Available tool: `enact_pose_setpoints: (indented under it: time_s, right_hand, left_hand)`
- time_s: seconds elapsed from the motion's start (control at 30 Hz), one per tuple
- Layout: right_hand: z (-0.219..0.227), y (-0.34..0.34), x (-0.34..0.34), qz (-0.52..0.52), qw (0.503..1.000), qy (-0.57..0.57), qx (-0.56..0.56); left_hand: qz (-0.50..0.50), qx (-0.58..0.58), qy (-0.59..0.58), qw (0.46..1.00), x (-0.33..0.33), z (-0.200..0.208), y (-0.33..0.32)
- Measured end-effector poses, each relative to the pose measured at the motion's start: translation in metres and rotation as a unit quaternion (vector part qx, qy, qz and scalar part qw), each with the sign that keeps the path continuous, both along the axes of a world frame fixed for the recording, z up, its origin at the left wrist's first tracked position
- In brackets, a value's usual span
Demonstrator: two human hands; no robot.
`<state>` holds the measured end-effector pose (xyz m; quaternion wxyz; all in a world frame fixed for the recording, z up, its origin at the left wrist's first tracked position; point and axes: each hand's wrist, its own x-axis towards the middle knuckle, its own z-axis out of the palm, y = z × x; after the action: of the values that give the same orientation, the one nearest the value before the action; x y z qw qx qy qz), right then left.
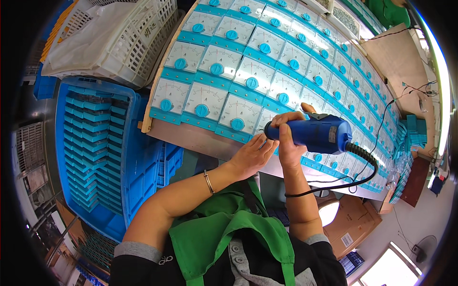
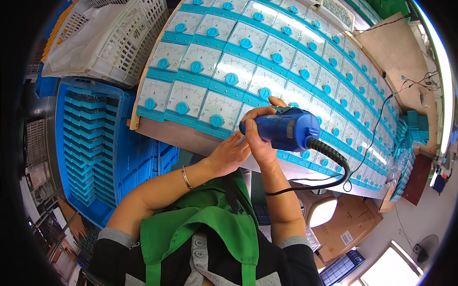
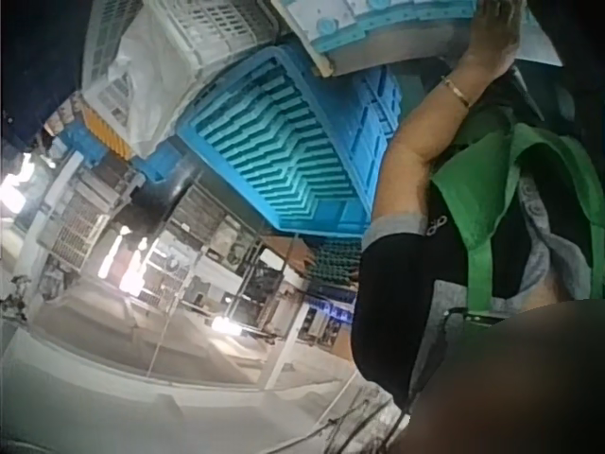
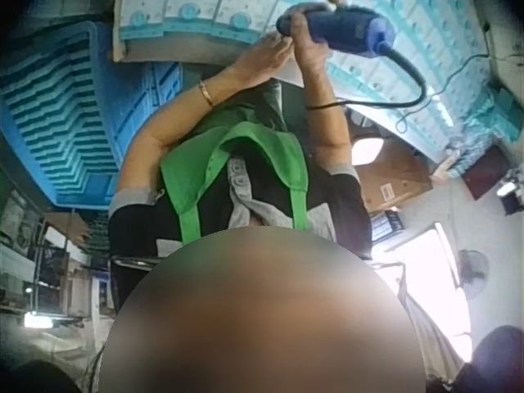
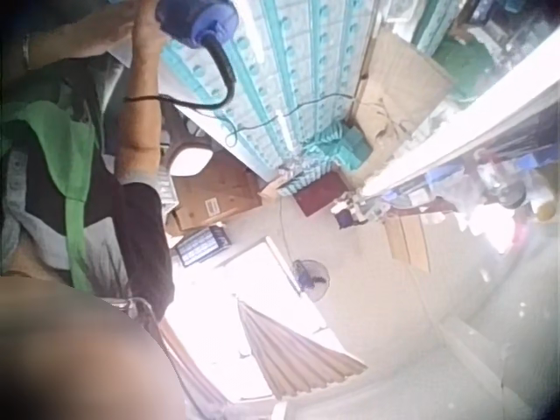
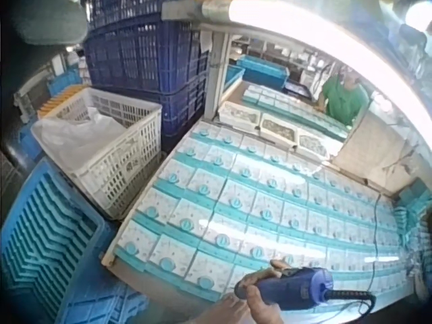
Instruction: Assembling and securing electronic components onto panels using an electric screwdriver at a workbench.
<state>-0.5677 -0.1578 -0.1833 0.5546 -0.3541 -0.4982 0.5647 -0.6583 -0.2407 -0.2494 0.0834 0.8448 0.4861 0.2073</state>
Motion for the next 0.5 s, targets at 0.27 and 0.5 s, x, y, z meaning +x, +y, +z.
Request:
enact_pose_setpoints:
  time_s: [0.27, 0.5]
  right_hand:
    - [-0.0055, 0.0002, 0.0055, 0.029, 0.999, -0.018, 0.015]
    - [0.0023, 0.0006, 0.0000, 0.027, 0.999, -0.029, 0.002]
  left_hand:
    - [-0.010, -0.016, 0.006, 1.000, -0.0013, 0.0008, 0.0004]
    - [-0.008, -0.020, 0.012, 1.000, -0.0017, 0.0008, 0.0005]
